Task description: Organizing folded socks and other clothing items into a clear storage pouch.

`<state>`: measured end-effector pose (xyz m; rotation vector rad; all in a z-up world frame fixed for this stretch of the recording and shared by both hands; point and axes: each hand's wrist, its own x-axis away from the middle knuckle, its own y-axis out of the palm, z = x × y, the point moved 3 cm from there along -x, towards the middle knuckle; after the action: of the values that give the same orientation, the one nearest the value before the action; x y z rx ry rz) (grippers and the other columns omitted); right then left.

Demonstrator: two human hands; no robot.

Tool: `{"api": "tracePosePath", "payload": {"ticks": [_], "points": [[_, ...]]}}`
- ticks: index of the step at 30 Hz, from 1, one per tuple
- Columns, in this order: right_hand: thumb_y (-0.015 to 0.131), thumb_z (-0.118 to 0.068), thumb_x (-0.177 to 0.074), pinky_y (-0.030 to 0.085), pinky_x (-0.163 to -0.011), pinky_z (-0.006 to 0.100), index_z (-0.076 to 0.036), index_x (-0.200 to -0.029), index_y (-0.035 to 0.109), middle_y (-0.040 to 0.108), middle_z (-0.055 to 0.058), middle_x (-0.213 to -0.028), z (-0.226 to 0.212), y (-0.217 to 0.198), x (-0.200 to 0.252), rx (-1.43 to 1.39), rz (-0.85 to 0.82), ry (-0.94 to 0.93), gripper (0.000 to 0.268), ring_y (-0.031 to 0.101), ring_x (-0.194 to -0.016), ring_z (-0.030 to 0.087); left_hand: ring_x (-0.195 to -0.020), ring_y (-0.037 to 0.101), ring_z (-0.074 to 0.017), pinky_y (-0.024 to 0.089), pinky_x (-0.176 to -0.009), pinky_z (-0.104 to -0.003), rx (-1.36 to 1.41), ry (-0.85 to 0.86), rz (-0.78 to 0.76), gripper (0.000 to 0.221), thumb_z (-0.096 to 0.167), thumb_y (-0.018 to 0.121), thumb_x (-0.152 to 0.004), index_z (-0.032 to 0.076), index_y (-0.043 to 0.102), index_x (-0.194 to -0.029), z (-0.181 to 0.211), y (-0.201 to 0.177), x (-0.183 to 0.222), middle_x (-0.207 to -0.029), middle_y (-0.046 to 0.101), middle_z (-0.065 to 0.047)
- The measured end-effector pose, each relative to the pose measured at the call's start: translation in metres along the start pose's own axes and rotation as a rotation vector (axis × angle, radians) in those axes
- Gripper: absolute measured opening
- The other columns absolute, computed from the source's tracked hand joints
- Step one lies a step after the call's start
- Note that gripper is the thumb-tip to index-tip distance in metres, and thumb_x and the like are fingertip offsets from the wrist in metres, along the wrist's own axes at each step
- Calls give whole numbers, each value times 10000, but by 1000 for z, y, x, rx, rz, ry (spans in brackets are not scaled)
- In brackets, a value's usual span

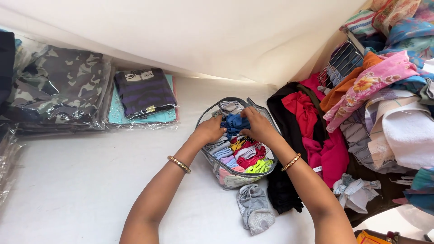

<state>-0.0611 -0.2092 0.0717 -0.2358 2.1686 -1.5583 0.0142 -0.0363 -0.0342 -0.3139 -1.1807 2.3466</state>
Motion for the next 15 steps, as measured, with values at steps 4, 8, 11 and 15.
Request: {"api": "tracePosePath", "payload": {"ticks": [4,8,11,15], "points": [[874,-150,-691,534,-845,453,-60,-1156,517,622,151,-1120,11,4,1,-74,9,130,593,653,-1031,383,-1325,508,-355,436,-1090,-458,10,6,29,587,338,648,-922,78,498,-1427,11,-5,5,-1411,544,-174],[743,-57,-763,546,-880,450,-80,-1214,572,680,154,-1151,14,12,3,-7,1,5,483,669,-1048,374,-1341,455,-328,410,-1107,-447,23,-36,77,444,370,688,-889,118,668,-1255,15,-5,-6,-1370,545,-139],[719,-54,-772,544,-876,455,-94,-1254,598,701,162,-1141,7,8,2,4,20,44,498,676,-1032,375,-1316,452,-323,406,-1111,-429,94,-47,134,335,326,702,-848,139,760,-1120,12,-4,-17,-1293,567,-136],[718,-37,-764,555,-870,432,-95,-1273,641,730,167,-1141,22,14,3,-25,95,125,518,689,-1026,366,-1187,515,-328,419,-1094,-404,249,82,199,297,249,648,-833,164,798,-1074,-2,12,-41,-1179,657,-98]]}}
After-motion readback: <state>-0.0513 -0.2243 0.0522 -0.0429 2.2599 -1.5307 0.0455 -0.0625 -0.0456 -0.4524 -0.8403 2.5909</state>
